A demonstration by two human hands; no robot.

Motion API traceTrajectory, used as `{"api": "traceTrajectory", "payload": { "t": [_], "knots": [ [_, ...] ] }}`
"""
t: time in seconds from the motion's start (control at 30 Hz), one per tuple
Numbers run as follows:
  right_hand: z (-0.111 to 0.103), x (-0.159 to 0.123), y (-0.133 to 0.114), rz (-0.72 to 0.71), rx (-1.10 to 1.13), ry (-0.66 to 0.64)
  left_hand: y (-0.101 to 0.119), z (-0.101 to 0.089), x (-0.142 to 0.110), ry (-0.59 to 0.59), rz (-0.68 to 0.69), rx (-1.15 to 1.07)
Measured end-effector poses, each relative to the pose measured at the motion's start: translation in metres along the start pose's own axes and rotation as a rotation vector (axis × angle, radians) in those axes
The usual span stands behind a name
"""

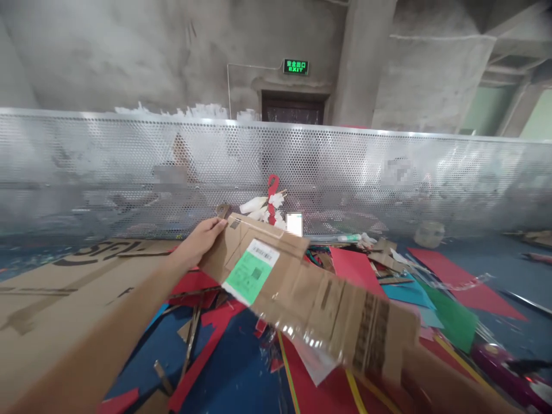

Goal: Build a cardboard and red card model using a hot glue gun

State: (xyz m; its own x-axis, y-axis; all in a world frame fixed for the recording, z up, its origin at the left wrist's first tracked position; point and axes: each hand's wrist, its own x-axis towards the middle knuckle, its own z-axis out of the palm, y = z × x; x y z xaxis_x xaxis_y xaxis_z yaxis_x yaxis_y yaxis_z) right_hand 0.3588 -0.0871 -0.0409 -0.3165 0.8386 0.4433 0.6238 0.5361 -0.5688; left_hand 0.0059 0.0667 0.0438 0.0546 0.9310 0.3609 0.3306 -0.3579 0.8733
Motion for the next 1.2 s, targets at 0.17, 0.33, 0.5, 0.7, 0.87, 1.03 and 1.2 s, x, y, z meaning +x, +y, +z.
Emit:
{"api": "traceTrajectory", "payload": {
  "t": [0.17,0.33,0.5,0.7,0.87,1.03,1.2],
  "knots": [
    [0.003,0.011,0.006,0.034,0.959,-0.201,-0.015,0.014,0.004,0.139,-0.131,-0.136],
    [0.018,0.016,0.003,0.269,1.123,-0.057,-0.015,0.068,-0.024,-0.039,-0.103,-0.267],
    [0.018,0.022,0.022,0.444,1.125,0.336,-0.001,0.092,-0.051,-0.487,-0.118,-0.43],
    [-0.002,0.022,0.044,0.382,1.014,0.363,-0.008,0.086,-0.054,-0.815,-0.189,-0.541],
    [-0.01,0.019,0.042,0.218,0.721,0.191,-0.012,0.099,-0.065,-0.842,-0.233,-0.558],
    [-0.011,0.024,0.032,0.166,0.628,0.208,-0.007,0.096,-0.067,-0.743,-0.238,-0.351],
    [-0.011,0.027,0.038,0.214,0.685,0.223,0.003,0.09,-0.062,-0.574,-0.207,-0.334]
  ]
}}
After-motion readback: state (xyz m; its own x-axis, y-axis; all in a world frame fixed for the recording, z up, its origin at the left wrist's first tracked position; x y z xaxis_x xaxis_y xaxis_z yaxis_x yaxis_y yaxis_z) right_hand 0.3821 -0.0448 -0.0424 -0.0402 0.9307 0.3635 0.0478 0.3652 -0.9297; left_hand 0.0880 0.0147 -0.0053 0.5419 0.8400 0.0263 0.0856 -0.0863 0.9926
